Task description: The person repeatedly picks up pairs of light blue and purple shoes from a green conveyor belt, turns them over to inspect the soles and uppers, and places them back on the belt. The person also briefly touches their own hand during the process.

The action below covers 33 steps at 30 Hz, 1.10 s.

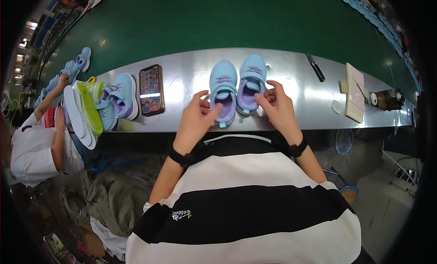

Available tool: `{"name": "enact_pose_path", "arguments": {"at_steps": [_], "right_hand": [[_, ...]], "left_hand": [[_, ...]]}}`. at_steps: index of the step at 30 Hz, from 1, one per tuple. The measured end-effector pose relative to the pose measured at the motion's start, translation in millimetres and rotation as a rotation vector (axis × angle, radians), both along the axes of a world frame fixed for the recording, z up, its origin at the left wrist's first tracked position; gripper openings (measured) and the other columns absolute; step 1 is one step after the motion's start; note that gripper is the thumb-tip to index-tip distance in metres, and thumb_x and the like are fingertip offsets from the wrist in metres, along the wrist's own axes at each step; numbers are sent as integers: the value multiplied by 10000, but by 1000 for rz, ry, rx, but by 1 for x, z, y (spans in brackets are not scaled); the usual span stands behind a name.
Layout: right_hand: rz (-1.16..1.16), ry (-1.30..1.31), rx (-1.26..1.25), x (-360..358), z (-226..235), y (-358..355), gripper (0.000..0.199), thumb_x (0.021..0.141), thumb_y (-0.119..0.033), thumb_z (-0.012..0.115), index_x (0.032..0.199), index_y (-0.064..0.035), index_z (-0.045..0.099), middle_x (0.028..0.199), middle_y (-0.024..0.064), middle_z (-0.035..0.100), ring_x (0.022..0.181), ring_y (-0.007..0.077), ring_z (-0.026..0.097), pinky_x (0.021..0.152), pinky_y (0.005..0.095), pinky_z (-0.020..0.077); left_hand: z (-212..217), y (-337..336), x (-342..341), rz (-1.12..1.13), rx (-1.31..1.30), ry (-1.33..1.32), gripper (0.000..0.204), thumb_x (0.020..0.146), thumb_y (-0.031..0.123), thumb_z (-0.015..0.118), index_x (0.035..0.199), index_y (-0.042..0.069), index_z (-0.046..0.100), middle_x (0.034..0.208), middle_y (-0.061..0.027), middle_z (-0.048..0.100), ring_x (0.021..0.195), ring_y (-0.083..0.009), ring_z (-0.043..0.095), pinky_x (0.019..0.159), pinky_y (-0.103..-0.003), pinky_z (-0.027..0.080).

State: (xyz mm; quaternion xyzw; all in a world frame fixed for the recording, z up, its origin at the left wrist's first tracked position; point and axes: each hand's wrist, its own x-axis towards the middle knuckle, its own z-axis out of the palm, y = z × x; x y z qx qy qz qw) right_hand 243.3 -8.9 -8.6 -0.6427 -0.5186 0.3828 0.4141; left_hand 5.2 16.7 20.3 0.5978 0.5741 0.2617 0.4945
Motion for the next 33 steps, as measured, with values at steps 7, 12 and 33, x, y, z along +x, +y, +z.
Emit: {"name": "enact_pose_path", "arguments": {"at_steps": [7,12,33], "right_hand": [[-81,769,-165,-1,1,5,438,951,-86,500,1374,14,452,1125,82,621,1004,123,590,882,265,473],[6,1032,-142,-20,-2,1,472,999,-101,393,1465,-50,344,1304,93,549,1127,171,568,971,304,447],[172,-230,275,10,28,4,658,816,-339,736,1343,-30,490,1128,169,534,1028,286,529,887,387,458]], "left_hand": [[-24,14,-15,10,-186,-523,427,964,87,542,1374,12,447,1107,-69,619,942,-107,589,832,-235,463],[-29,-2,2,141,-293,-801,477,1029,134,411,1485,65,288,1442,-108,440,1313,-210,455,1090,-374,380],[-3,7,-16,42,280,-129,558,875,206,703,1366,73,472,1132,-147,551,968,-229,571,838,-334,480]]}}
